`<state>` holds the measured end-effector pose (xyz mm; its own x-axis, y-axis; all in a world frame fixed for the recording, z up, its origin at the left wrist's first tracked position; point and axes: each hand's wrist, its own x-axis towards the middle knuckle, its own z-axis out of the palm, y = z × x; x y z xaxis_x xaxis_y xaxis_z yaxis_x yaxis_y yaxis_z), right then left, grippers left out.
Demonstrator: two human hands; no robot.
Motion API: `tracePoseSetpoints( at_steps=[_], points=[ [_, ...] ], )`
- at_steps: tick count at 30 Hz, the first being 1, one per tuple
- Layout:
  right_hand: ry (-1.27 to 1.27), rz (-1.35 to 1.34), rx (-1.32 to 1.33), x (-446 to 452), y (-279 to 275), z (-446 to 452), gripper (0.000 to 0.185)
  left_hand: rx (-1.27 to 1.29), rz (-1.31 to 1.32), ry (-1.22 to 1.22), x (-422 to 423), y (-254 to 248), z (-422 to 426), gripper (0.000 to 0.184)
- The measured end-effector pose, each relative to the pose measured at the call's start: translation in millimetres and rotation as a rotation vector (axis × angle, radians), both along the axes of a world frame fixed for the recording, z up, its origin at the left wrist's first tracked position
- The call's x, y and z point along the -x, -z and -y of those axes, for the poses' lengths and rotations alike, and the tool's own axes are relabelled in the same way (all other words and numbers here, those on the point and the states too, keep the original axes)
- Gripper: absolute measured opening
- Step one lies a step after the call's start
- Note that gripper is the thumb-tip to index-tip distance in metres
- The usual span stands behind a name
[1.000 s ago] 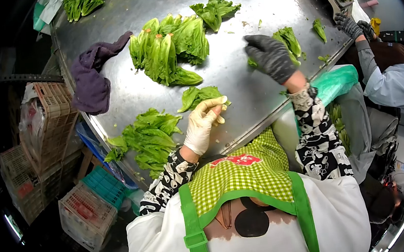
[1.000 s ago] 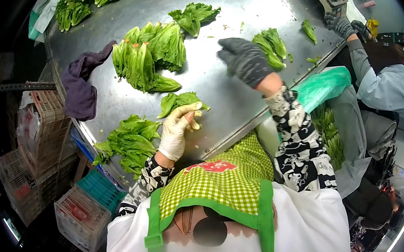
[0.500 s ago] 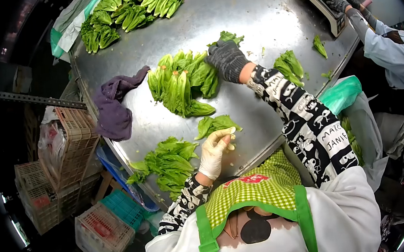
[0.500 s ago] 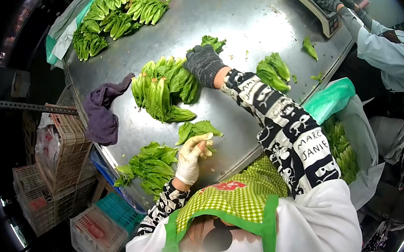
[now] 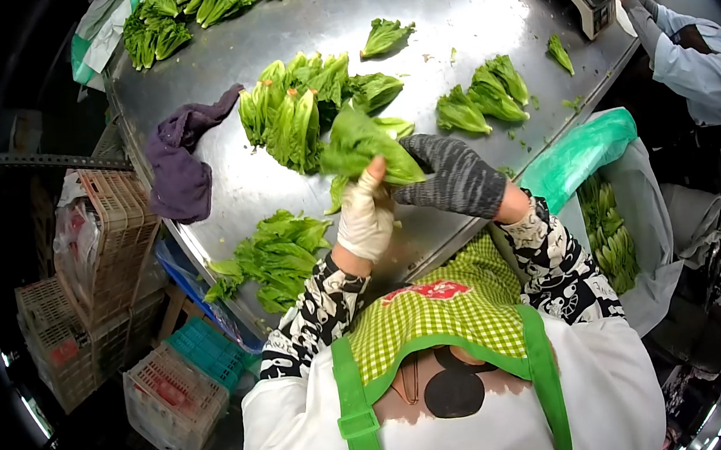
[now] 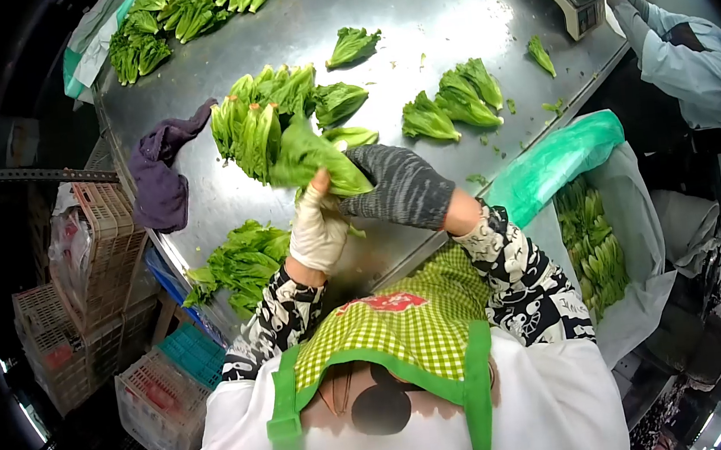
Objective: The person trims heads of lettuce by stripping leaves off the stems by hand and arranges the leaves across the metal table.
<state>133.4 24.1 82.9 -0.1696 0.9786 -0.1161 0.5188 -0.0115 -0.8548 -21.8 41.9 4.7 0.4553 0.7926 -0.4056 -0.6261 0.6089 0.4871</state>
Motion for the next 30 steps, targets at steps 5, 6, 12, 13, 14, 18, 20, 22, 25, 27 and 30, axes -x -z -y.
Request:
tracePoseSetpoints(
  at_steps=[5,6,12,13,14,18,20,22,25,27,30],
  points=[
    [0.255,-0.659,0.270,-18.4,3.1,31.9,0.039,0.130,0.291,0.105,9.3,-3.9,-5.3,0.039],
    [0.314,-0.711,0.300,-19.9,8.3,35.2,0.038,0.142,0.282,0.092,8.9,-5.7,-3.0,0.038],
    [0.277,-0.201,0.079,2.9,0.1,45.5,0.020,0.121,0.142,0.035,4.9,-17.4,9.6,0.030],
    [0.266,-0.095,0.043,4.9,6.6,44.8,0.016,0.072,0.089,0.046,6.4,-12.0,10.9,0.029],
    [0.226,0.043,-0.097,3.7,17.6,46.6,0.015,0.021,0.036,0.057,7.3,-9.5,12.0,0.027],
    [0.329,0.163,-0.194,15.2,28.1,50.3,0.015,-0.101,-0.237,-0.002,4.3,-15.8,22.7,0.020],
    [0.392,0.217,-0.262,15.8,53.2,49.8,0.016,-0.068,-0.309,-0.018,3.1,-10.3,27.5,0.019],
    [0.446,0.245,-0.407,10.4,83.9,49.0,0.015,-0.089,-0.323,-0.107,-2.1,-9.0,31.8,0.025],
    [0.838,-0.730,0.102,8.6,75.0,45.4,0.014,-0.018,-0.294,-0.155,2.9,-17.1,31.7,0.021],
    [0.775,-0.639,0.164,-9.9,77.6,50.4,0.016,-0.033,-0.264,-0.187,8.3,-15.0,25.8,0.020],
    [0.487,-0.161,0.066,-8.3,68.4,58.9,0.024,-0.009,-0.287,-0.158,15.8,-13.0,16.6,0.021]
  ],
)
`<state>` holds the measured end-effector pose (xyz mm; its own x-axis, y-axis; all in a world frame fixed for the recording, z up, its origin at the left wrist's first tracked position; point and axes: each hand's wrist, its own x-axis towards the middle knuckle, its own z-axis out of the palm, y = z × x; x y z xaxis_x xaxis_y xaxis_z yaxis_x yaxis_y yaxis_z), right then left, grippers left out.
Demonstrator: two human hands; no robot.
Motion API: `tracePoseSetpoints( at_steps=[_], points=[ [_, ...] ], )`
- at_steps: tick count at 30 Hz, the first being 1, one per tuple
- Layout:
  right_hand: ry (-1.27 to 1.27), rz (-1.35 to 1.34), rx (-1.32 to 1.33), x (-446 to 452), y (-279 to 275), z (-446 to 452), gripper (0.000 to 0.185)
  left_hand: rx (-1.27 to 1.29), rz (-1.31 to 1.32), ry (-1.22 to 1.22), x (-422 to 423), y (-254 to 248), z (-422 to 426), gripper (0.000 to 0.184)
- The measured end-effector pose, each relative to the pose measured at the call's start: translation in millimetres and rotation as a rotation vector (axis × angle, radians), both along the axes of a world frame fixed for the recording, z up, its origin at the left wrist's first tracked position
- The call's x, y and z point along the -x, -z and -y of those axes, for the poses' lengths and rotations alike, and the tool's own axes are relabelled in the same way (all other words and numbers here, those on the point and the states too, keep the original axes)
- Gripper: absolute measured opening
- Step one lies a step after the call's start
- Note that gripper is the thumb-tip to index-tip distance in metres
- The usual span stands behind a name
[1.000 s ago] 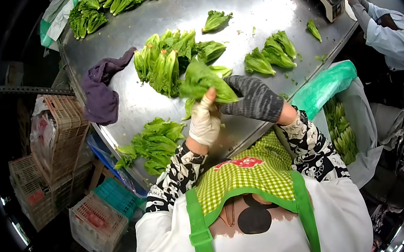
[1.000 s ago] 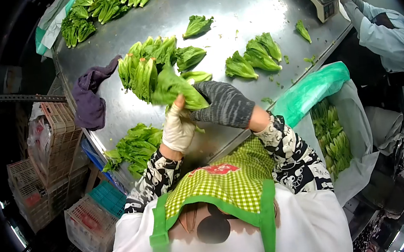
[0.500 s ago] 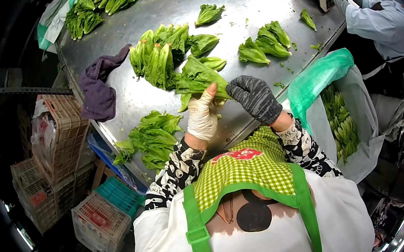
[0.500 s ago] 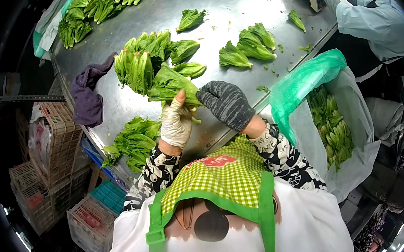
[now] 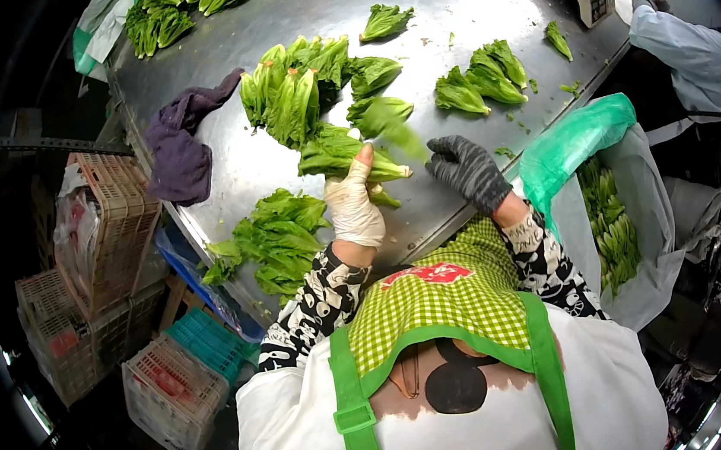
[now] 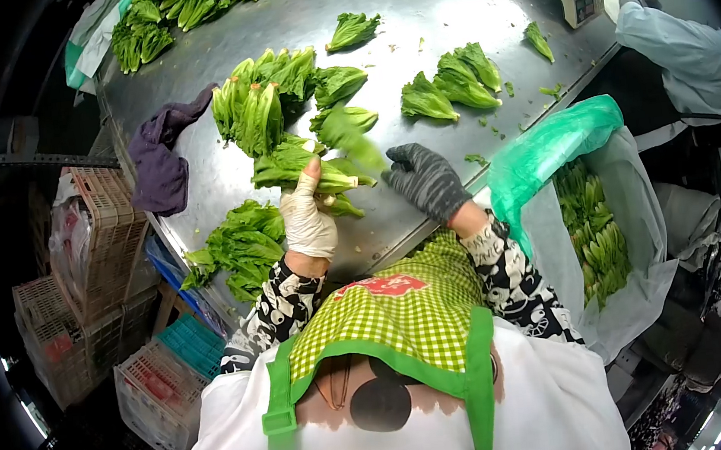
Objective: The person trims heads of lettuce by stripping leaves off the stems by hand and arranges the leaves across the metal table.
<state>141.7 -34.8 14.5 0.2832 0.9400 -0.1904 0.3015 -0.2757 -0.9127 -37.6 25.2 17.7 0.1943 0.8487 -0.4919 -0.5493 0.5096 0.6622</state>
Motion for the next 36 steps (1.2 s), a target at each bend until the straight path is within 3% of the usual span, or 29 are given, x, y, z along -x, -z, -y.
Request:
tracePoseSetpoints(
  at_steps=[1,4,5,8,9,12,14,17,19,21,23,26,28,30,31,36],
  points=[
    [-0.071,0.179,-0.027,7.4,-11.2,2.9,0.029,-0.035,-0.047,-0.042,-2.0,-1.6,-3.4,0.025],
    [-0.152,-0.064,0.030,24.6,-44.8,1.7,0.044,0.015,-0.010,0.068,-2.4,-6.1,-2.7,0.028],
    [-0.138,-0.176,-0.010,30.0,-49.3,2.6,0.038,-0.014,-0.042,0.160,-2.5,-11.4,-3.0,0.033],
    [-0.089,-0.214,0.012,30.8,-38.6,2.4,0.035,0.037,0.182,0.100,-6.1,-9.3,1.2,0.040],
    [-0.025,-0.327,-0.005,30.5,-34.7,2.3,0.031,0.018,0.249,0.155,-1.6,-3.3,-0.4,0.049],
    [0.125,-0.951,0.140,20.6,-27.3,5.0,0.030,0.081,0.282,0.195,5.5,4.0,2.0,0.054],
    [-0.151,-0.190,-0.105,22.6,-21.9,4.8,0.032,0.091,0.263,0.217,4.2,9.5,3.6,0.057],
    [-0.221,-0.226,-0.094,26.5,-27.8,9.7,0.032,0.157,0.432,0.276,4.0,15.5,5.6,0.052],
    [-0.267,-0.203,-0.076,28.3,-26.0,11.0,0.028,0.139,0.407,0.277,2.7,13.2,6.5,0.048],
    [-0.153,-0.444,0.126,28.8,-35.2,8.5,0.021,0.101,0.416,0.250,1.0,8.0,4.8,0.045],
    [-0.131,-0.420,0.135,27.8,-33.2,9.1,0.017,0.072,0.417,0.290,2.2,11.1,3.8,0.040],
    [-0.153,-0.136,-0.040,27.7,-26.4,13.0,0.016,0.056,0.395,0.282,1.3,7.9,7.8,0.032],
    [-0.070,-0.150,-0.018,36.3,-45.1,13.5,0.016,0.040,0.353,0.271,-2.1,4.3,12.4,0.028],
    [-0.132,0.005,-0.062,35.3,-40.8,15.6,0.016,0.008,0.293,0.282,-4.3,-0.8,14.7,0.024],
    [-0.173,0.104,-0.113,33.3,-38.8,17.5,0.016,-0.002,0.311,0.301,-5.2,3.5,15.2,0.045],
    [-0.206,0.257,-0.160,30.4,-33.3,27.0,0.015,-0.019,0.281,0.368,-3.7,2.9,18.8,0.042]
  ],
)
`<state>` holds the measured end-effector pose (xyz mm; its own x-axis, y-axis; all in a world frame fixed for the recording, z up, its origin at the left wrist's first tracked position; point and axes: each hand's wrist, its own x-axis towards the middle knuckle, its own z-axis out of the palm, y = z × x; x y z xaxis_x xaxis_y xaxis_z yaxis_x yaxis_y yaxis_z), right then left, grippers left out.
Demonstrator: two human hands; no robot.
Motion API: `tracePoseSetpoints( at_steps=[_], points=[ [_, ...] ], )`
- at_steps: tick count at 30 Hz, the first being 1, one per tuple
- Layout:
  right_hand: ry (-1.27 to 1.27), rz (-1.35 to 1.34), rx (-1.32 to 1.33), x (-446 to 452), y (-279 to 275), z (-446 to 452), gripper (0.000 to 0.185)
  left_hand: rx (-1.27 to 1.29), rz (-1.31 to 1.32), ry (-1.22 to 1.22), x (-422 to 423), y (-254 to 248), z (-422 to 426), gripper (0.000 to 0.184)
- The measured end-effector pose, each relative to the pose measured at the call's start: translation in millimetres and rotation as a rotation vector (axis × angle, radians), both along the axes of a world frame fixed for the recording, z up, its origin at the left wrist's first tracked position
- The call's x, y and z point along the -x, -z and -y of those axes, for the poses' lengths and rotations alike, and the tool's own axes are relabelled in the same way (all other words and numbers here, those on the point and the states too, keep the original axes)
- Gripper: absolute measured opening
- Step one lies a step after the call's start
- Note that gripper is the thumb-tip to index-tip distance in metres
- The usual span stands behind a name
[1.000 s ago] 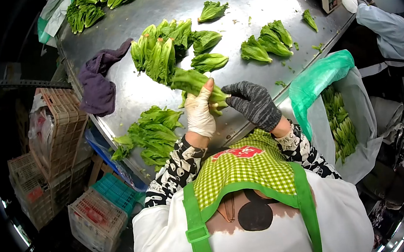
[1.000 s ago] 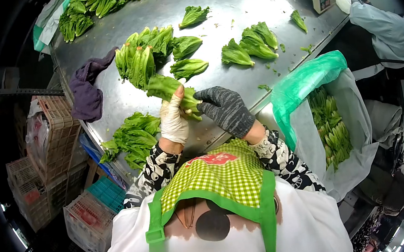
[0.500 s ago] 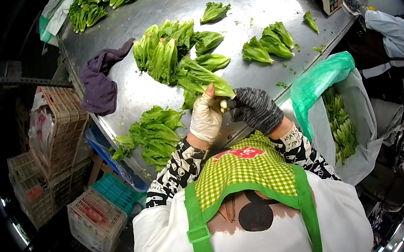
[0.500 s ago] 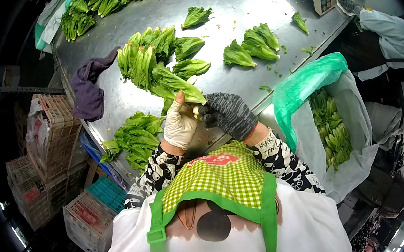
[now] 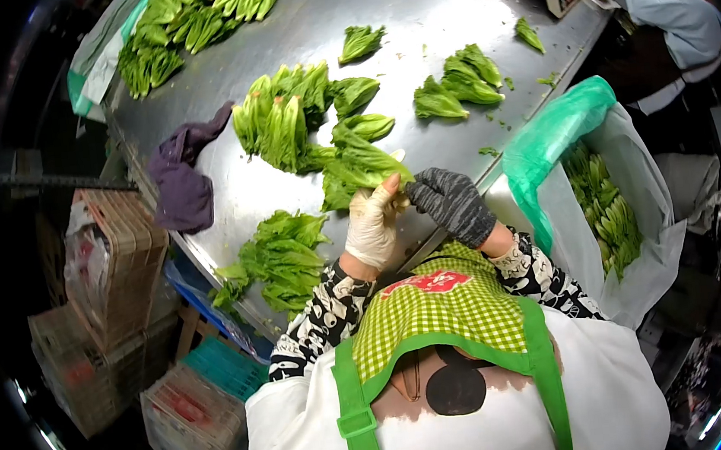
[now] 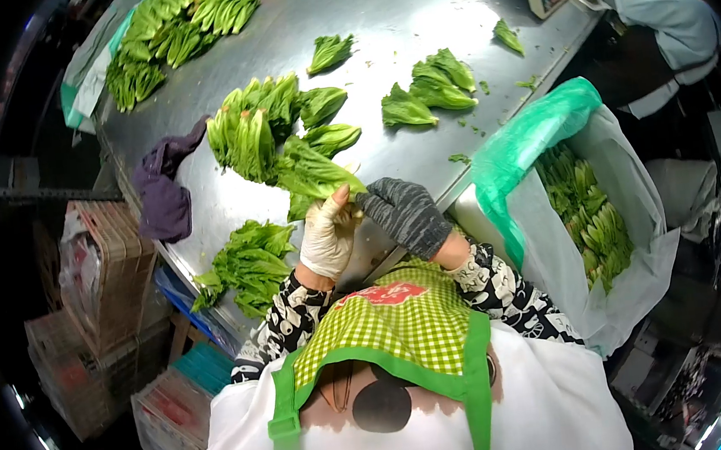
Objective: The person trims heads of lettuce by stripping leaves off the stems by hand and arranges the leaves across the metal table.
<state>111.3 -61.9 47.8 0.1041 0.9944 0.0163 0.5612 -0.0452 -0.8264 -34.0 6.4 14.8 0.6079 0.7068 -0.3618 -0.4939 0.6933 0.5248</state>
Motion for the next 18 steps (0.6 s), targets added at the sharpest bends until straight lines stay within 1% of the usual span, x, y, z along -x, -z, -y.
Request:
tracePoseSetpoints(
  at_steps=[2,3,4,5,6,7,8,9,12,14,15,16,18],
  points=[
    [-0.013,0.033,0.063,-3.3,-1.3,5.9,0.016,-0.018,-0.036,0.012,-0.8,1.1,4.2,0.037],
    [-0.043,0.108,-0.068,-7.5,0.9,8.2,0.020,-0.018,-0.043,0.009,-2.2,-4.6,5.8,0.035],
    [0.034,0.057,-0.042,-11.7,-0.2,12.2,0.022,-0.020,-0.050,0.002,-3.3,-9.0,7.0,0.032],
    [0.107,0.006,-0.022,-16.2,-3.2,13.3,0.023,0.020,-0.048,-0.031,-4.7,-6.2,7.0,0.025],
    [0.174,-0.049,0.000,-21.0,-6.7,13.6,0.025,0.071,0.015,-0.011,-6.6,-4.6,5.6,0.024],
    [0.170,-0.032,0.004,-34.2,-12.3,14.3,0.028,0.123,0.077,0.009,-8.0,-4.6,3.9,0.023],
    [0.139,0.149,0.011,-50.6,-16.1,15.0,0.030,0.177,0.138,0.029,-9.1,-3.1,1.6,0.022],
    [0.164,0.187,0.043,-70.1,-13.2,15.4,0.031,0.248,0.127,0.002,-9.8,2.4,-0.6,0.019],
    [0.294,0.286,0.166,-132.1,-13.2,9.9,0.039,0.300,-0.074,-0.020,-25.5,14.4,-7.8,0.015],
    [0.338,0.305,0.309,-173.1,-19.3,-0.4,0.048,0.345,-0.138,-0.025,-45.9,29.8,-12.8,0.011],
    [0.376,0.300,0.312,-193.3,-7.4,-4.9,0.053,0.373,-0.140,-0.023,-56.9,39.0,-16.5,0.011],
    [0.405,0.499,0.245,-211.2,10.1,-10.6,0.053,0.404,-0.144,-0.022,-67.4,47.2,-19.5,0.011],
    [0.454,0.617,0.175,-224.7,16.8,-24.5,0.047,0.383,-0.214,-0.038,-94.6,54.2,-29.6,0.016]
  ],
)
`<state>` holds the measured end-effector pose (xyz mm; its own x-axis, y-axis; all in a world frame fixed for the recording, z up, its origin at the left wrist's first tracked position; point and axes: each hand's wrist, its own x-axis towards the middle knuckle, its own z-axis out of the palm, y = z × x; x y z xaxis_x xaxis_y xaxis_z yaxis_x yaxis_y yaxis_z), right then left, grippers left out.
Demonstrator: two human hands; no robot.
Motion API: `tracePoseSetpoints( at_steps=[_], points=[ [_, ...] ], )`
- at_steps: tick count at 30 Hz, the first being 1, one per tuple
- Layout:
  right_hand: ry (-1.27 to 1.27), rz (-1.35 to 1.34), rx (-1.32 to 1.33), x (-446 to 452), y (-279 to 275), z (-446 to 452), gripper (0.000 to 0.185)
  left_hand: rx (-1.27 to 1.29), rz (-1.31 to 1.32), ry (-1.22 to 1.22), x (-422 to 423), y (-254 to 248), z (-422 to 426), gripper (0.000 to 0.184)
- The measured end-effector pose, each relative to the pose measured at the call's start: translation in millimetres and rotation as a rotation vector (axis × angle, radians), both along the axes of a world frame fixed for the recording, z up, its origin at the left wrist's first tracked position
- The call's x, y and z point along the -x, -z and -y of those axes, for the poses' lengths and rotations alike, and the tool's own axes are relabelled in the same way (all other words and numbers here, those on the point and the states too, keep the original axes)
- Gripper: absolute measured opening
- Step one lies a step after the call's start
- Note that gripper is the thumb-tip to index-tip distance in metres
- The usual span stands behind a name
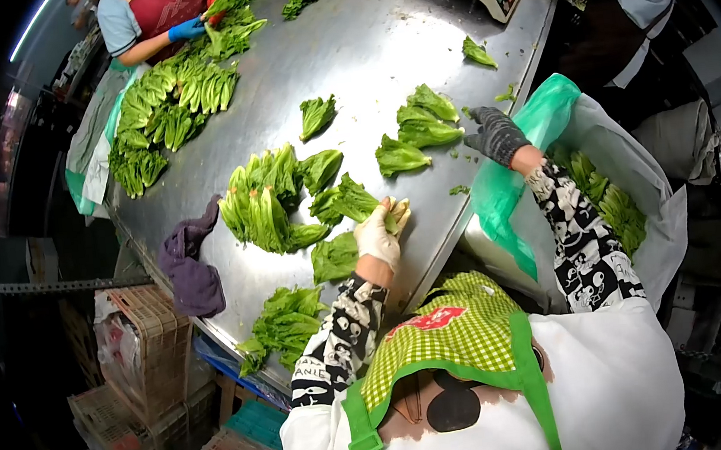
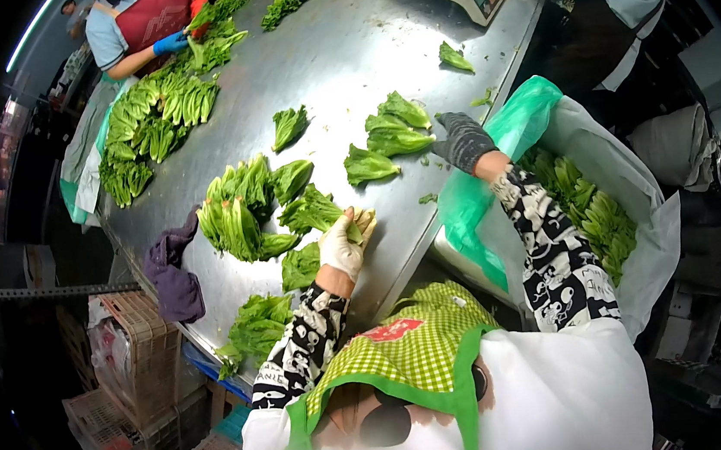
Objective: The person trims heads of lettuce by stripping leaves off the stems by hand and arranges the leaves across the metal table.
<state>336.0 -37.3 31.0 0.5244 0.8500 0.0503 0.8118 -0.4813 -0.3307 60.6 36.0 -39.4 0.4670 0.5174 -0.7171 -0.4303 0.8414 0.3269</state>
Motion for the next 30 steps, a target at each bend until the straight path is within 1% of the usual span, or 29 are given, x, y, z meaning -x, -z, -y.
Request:
tracePoseSetpoints(
  at_steps=[2,4,5,6,7,8,10,11,12,13,14,15,17,18,19,20,21,23,24,26,27,29,30],
  points=[
    [-0.027,-0.122,0.098,-8.7,-5.1,-14.3,0.047,-0.033,-0.089,0.016,-28.6,7.0,-9.0,0.019],
    [-0.038,-0.174,0.014,-19.4,4.7,-27.6,0.044,-0.083,-0.184,0.028,-57.0,14.6,-16.6,0.021],
    [-0.043,-0.143,-0.036,-23.5,9.8,-33.0,0.046,-0.126,-0.214,0.028,-67.1,16.5,-17.9,0.021],
    [-0.049,-0.114,-0.090,-26.4,12.9,-41.2,0.048,-0.116,-0.255,0.031,-76.5,11.2,-20.2,0.021],
    [-0.054,-0.083,-0.079,-28.2,13.1,-50.2,0.056,-0.109,-0.297,0.033,-85.9,1.6,-22.5,0.021],
    [-0.058,-0.071,-0.032,-34.8,23.5,-61.0,0.069,-0.100,-0.340,0.035,-95.2,-7.9,-24.0,0.021],
    [-0.014,-0.112,0.086,-29.2,14.6,-79.7,0.081,-0.090,-0.414,0.036,-112.0,-22.3,-27.2,0.021],
    [0.021,-0.165,0.167,-29.9,20.8,-89.3,0.089,-0.092,-0.441,0.038,-118.8,-25.1,-29.7,0.020],
    [0.010,-0.177,0.232,-28.8,19.4,-96.0,0.089,-0.095,-0.469,0.040,-122.5,-26.5,-32.7,0.020],
    [-0.002,-0.188,0.298,-28.7,16.5,-101.8,0.089,-0.099,-0.422,0.084,-124.5,-12.0,-36.7,0.022],
    [-0.013,-0.198,0.367,-29.6,15.2,-104.8,0.090,-0.113,-0.429,0.123,-127.4,3.4,-40.5,0.023],
    [-0.031,-0.216,0.328,-30.9,19.5,-104.8,0.085,-0.127,-0.437,0.163,-129.6,8.5,-43.9,0.024],
    [-0.098,-0.304,0.355,-41.3,23.5,-107.0,0.075,-0.159,-0.475,0.246,-131.5,16.7,-45.3,0.025],
    [-0.131,-0.348,0.362,-45.8,25.5,-107.8,0.071,-0.127,-0.415,0.182,-128.0,8.2,-41.4,0.024],
    [-0.150,-0.388,0.306,-49.2,33.8,-106.4,0.059,-0.095,-0.353,0.120,-122.1,-0.5,-34.6,0.023],
    [-0.182,-0.409,0.279,-55.5,41.2,-106.9,0.060,-0.065,-0.292,0.061,-116.2,-4.1,-28.0,0.022],
    [-0.209,-0.433,0.251,-60.9,46.9,-107.0,0.061,0.016,-0.186,0.055,-108.7,2.0,-21.8,0.020],
    [-0.255,-0.438,0.167,-64.7,46.5,-102.5,0.060,0.060,-0.136,0.004,-112.3,-10.0,-7.6,0.018],
    [-0.287,-0.464,0.174,-61.1,44.0,-99.7,0.059,0.070,-0.119,-0.015,-118.5,-13.0,-3.8,0.016],
    [-0.336,-0.498,0.174,-59.4,35.8,-103.2,0.058,0.035,-0.146,-0.025,-137.5,-20.6,-9.3,0.014],
    [-0.440,-0.495,0.174,-65.0,48.0,-108.8,0.057,0.020,-0.156,-0.029,-150.2,-22.5,-12.4,0.014],
    [-0.407,-0.646,0.165,-68.0,44.1,-106.8,0.054,-0.013,-0.095,-0.051,-167.1,-4.7,-22.0,0.014],
    [-0.370,-0.713,0.167,-71.6,37.3,-106.1,0.053,-0.022,-0.064,-0.066,-175.0,-6.2,-26.1,0.014]
  ],
)
